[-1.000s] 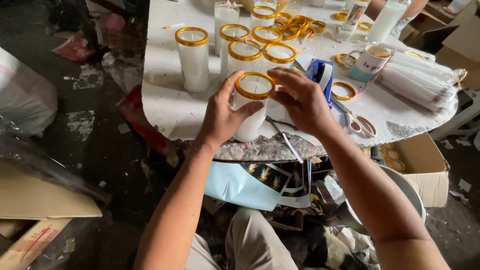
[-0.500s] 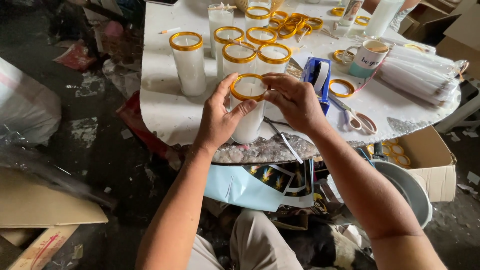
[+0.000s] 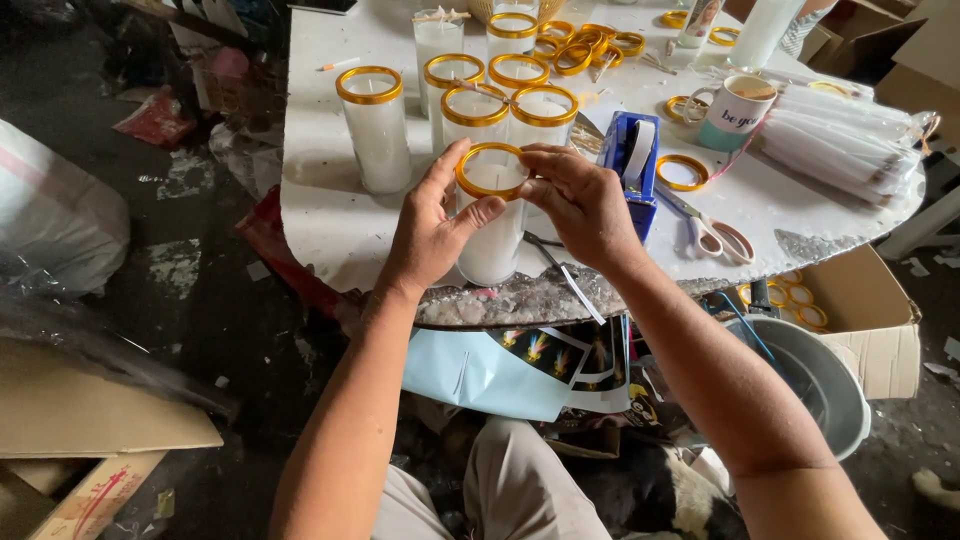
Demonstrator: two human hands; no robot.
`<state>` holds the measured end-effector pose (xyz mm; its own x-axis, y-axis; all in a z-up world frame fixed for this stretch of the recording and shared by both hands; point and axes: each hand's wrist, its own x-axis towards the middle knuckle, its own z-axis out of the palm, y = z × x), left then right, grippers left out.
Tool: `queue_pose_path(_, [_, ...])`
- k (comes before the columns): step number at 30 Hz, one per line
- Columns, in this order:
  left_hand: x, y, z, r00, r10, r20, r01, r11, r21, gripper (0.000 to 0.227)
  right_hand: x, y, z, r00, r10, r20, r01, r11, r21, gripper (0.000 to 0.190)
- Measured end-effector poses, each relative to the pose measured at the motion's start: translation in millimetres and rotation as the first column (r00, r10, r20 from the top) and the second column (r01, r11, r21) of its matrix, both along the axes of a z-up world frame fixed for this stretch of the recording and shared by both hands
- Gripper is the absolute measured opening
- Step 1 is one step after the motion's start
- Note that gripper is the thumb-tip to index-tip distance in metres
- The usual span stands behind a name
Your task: The person assembles candles by placing wicks into white cylindrical containers and securing them with gold rings. They also handle small printed images, folding them and placing them inside the containers.
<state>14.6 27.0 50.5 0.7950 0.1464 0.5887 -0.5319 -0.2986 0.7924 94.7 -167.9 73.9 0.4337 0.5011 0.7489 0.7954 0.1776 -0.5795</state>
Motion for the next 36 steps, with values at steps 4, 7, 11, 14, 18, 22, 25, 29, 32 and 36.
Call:
queue_pose_path(4, [-2.2, 0.3, -2.8, 1.0, 0.002, 0.025, -0.002, 1.0, 0.01, 0.094, -4.5, -0.9, -3.6, 0.998, -0.021, -0.061, 0.023, 0.999, 0.031, 0.035])
queue_pose_path(7, [-16.4, -2.2, -6.0, 0.999, 0.027, 0.037, -0.027, 1.0, -0.007, 0.105, -13.4, -17.6, -4.2, 0.993, -0.07, -0.099, 0.073, 0.997, 0.029, 0.04])
queue_pose_path(11, [-43.3, -12.4, -21.7, 0.958, 0.23, 0.17, -0.219, 0.972, -0.082, 0.095, -7.9, -63.8, -16.7, 0.954, -0.297, -0.04, 0.298, 0.953, 0.048, 0.037])
queue_pose_path(14, [-54.0, -35.2, -54.9, 0.766, 0.543, 0.345, -0.56, 0.827, -0.058, 0.022, 21.5, -99.3, -36.1, 0.84, -0.533, -0.101, 0.542, 0.835, 0.097, 0.019])
queue_pose_path(18, [-45.9, -91.4, -69.9, 0.957, 0.158, 0.242, -0.167, 0.986, 0.017, 0.014, 93.4, -112.6, -71.3, 0.539, -0.772, -0.337, 0.707, 0.632, -0.316, 0.016])
queue_pose_path(22, [-6.5, -132.4, -57.1, 0.994, -0.101, 0.047, 0.101, 0.995, -0.013, 0.014, 76.5, -94.6, -51.3, 0.67, -0.619, -0.41, 0.604, 0.776, -0.183, 0.02])
queue_pose_path(25, [21.0, -147.9, -40.1, 0.913, -0.31, -0.264, 0.271, 0.947, -0.174, 0.026, 55.3, -85.6, -24.5, 0.779, -0.527, -0.34, 0.546, 0.836, -0.044, 0.028])
queue_pose_path(29, [47.6, -157.8, -17.7, 0.683, -0.521, -0.513, 0.139, 0.782, -0.608, 0.067, -29.4, -94.3, 14.8, 0.825, -0.536, -0.178, 0.554, 0.829, 0.07, 0.034])
queue_pose_path(32, [88.9, -158.1, -67.0, 0.684, -0.645, -0.34, 0.104, 0.547, -0.831, 0.065, -108.7, -140.8, -26.5, 0.423, -0.885, 0.197, 0.861, 0.324, -0.392, 0.025])
queue_pose_path(36, [76.0, -156.5, -45.1, 0.678, -0.655, -0.334, 0.081, 0.517, -0.852, 0.065, -189.3, -121.0, -23.4, 0.989, -0.142, -0.025, 0.144, 0.954, 0.264, 0.039])
